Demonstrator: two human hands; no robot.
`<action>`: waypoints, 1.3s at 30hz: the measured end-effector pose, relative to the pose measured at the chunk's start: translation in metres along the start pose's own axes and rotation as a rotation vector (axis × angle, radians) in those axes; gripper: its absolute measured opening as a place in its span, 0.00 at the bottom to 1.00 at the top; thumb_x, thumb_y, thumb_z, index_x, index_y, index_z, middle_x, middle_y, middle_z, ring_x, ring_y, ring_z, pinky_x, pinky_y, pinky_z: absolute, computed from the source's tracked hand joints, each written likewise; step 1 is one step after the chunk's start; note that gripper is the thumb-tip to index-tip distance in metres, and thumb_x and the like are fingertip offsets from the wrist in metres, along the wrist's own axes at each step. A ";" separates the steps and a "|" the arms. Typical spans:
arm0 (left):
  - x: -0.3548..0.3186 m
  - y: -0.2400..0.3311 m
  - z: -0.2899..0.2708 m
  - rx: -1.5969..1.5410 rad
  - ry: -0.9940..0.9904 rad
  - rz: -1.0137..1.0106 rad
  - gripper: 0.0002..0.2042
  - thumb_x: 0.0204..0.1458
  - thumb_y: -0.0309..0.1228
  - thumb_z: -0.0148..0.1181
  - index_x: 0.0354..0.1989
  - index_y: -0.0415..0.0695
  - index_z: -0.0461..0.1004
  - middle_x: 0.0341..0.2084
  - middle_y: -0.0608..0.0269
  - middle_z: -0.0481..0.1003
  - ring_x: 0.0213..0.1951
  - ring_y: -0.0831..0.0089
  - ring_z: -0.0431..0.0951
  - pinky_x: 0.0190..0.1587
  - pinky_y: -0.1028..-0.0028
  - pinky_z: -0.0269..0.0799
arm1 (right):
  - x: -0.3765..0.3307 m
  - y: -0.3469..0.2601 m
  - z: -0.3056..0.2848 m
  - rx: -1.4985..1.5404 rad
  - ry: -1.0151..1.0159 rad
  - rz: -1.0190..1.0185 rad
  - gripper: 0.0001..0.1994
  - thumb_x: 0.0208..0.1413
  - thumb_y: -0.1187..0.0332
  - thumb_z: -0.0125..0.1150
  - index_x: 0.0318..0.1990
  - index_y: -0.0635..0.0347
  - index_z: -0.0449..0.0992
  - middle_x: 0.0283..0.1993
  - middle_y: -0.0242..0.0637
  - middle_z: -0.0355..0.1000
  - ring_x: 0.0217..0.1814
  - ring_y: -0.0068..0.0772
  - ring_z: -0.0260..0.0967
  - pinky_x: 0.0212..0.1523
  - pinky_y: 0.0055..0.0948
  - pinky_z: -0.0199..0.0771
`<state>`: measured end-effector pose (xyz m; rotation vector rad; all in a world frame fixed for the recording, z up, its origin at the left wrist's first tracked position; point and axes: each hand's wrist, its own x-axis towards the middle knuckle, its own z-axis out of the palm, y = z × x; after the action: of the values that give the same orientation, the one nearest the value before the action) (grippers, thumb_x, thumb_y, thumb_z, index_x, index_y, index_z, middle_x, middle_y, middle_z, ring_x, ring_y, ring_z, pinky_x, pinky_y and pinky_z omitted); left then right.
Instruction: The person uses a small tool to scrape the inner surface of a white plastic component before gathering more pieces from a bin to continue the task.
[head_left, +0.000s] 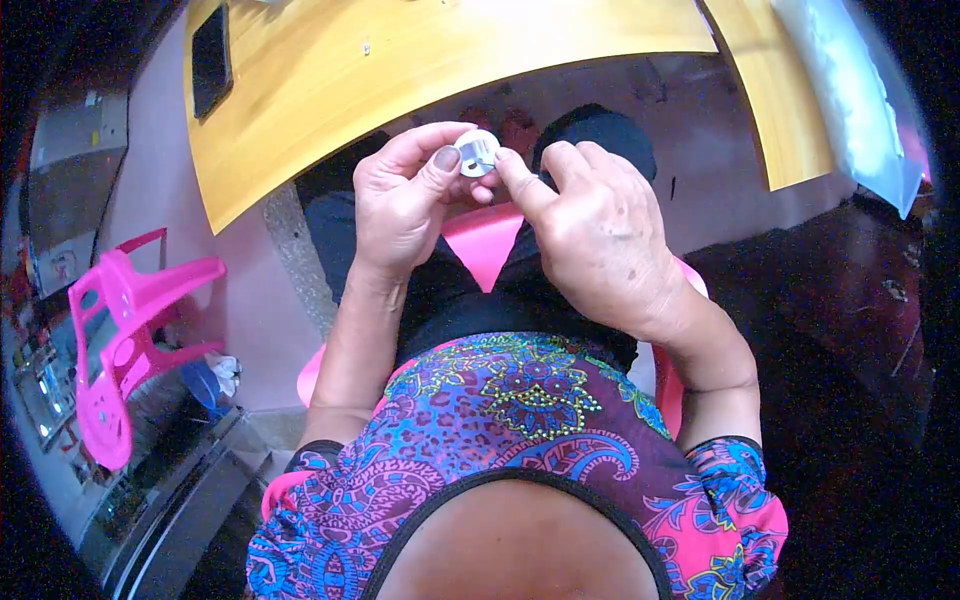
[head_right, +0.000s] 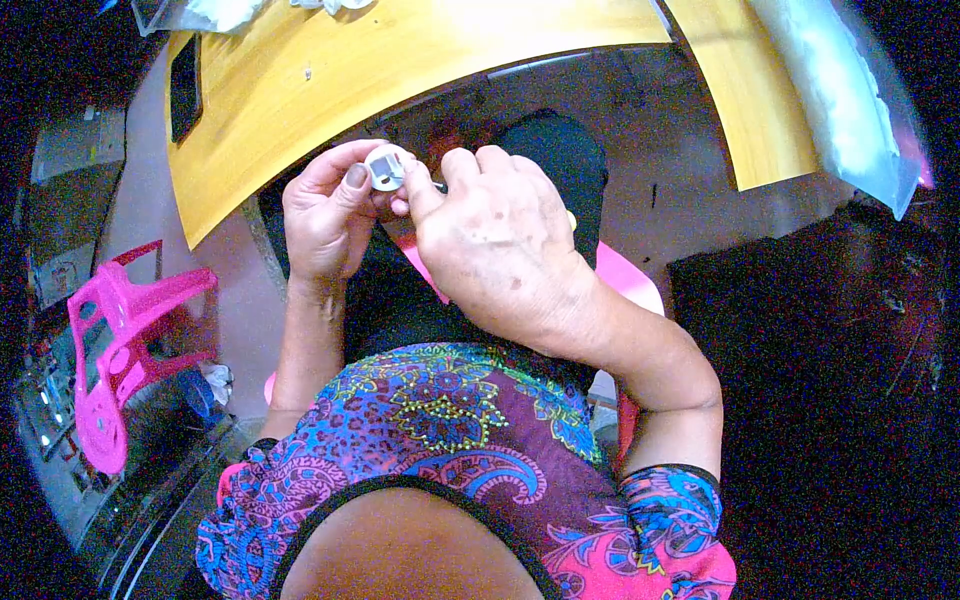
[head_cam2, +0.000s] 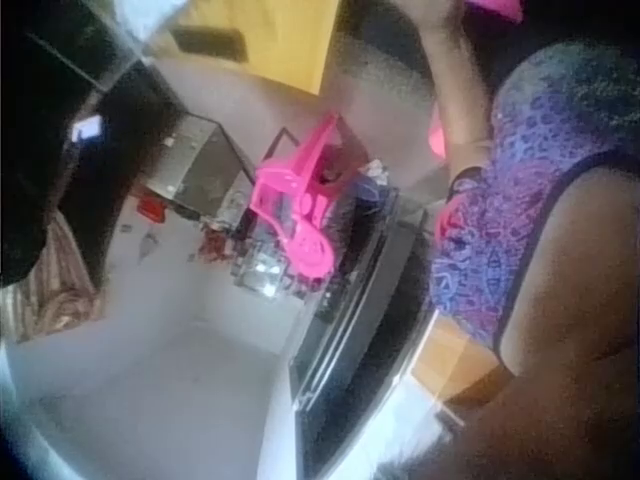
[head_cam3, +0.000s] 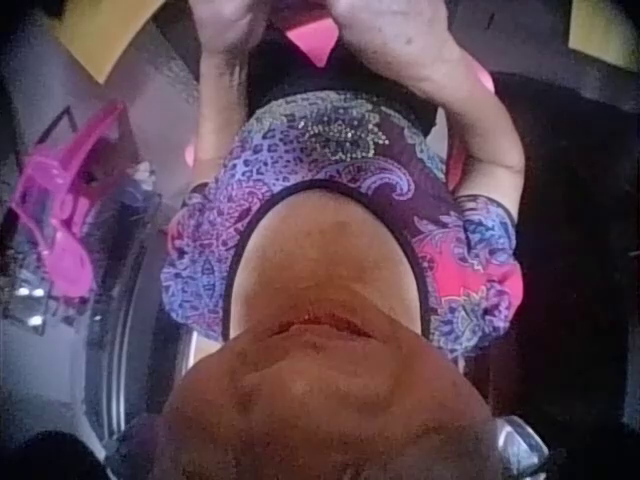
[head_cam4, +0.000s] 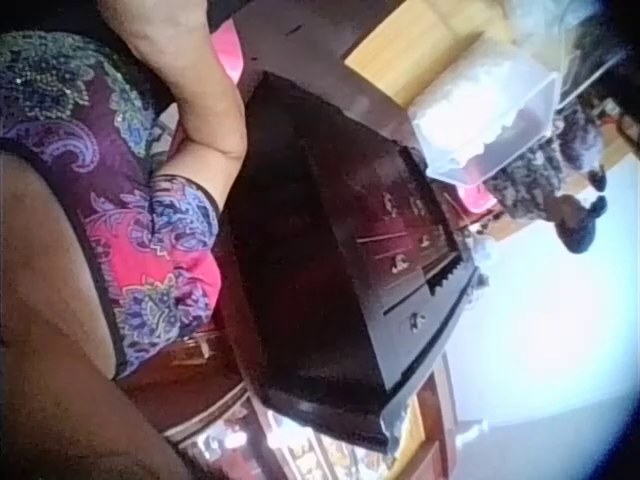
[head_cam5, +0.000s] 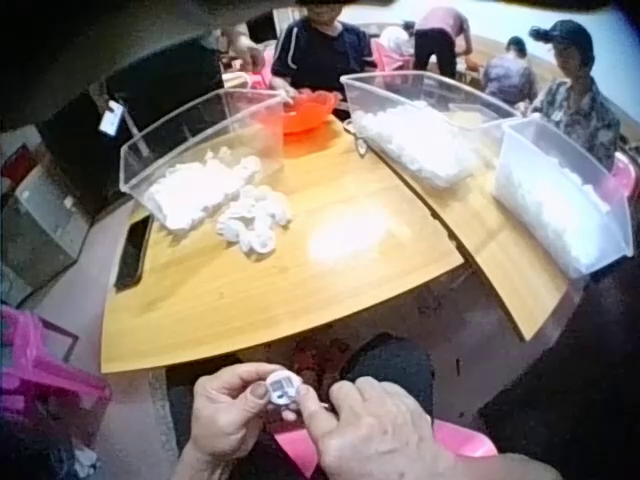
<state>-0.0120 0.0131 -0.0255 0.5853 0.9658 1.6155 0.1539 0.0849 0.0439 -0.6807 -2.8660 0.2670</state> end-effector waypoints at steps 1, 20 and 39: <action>0.000 0.000 0.000 -0.001 0.001 0.002 0.11 0.55 0.24 0.53 0.45 0.31 0.71 0.34 0.50 0.76 0.31 0.68 0.78 0.34 0.72 0.78 | 0.001 0.000 0.000 -0.001 0.000 -0.002 0.18 0.46 0.68 0.54 0.46 0.64 0.71 0.28 0.38 0.67 0.32 0.36 0.67 0.31 0.32 0.69; 0.017 0.035 0.013 0.729 0.159 0.268 0.10 0.52 0.23 0.59 0.42 0.34 0.73 0.31 0.64 0.76 0.32 0.80 0.74 0.37 0.79 0.72 | 0.010 0.010 -0.006 0.141 0.154 -0.008 0.19 0.45 0.73 0.53 0.47 0.70 0.70 0.26 0.40 0.65 0.29 0.38 0.68 0.28 0.34 0.70; 0.166 0.106 -0.029 1.699 0.012 1.061 0.13 0.38 0.30 0.66 0.35 0.42 0.77 0.38 0.54 0.75 0.42 0.56 0.72 0.47 0.62 0.65 | 0.013 0.013 0.015 0.286 0.140 0.014 0.23 0.38 0.79 0.54 0.49 0.73 0.68 0.27 0.43 0.64 0.28 0.42 0.66 0.30 0.37 0.69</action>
<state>-0.1380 0.1580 0.0283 2.5289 2.1490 1.1602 0.1452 0.1006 0.0281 -0.6358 -2.6198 0.5922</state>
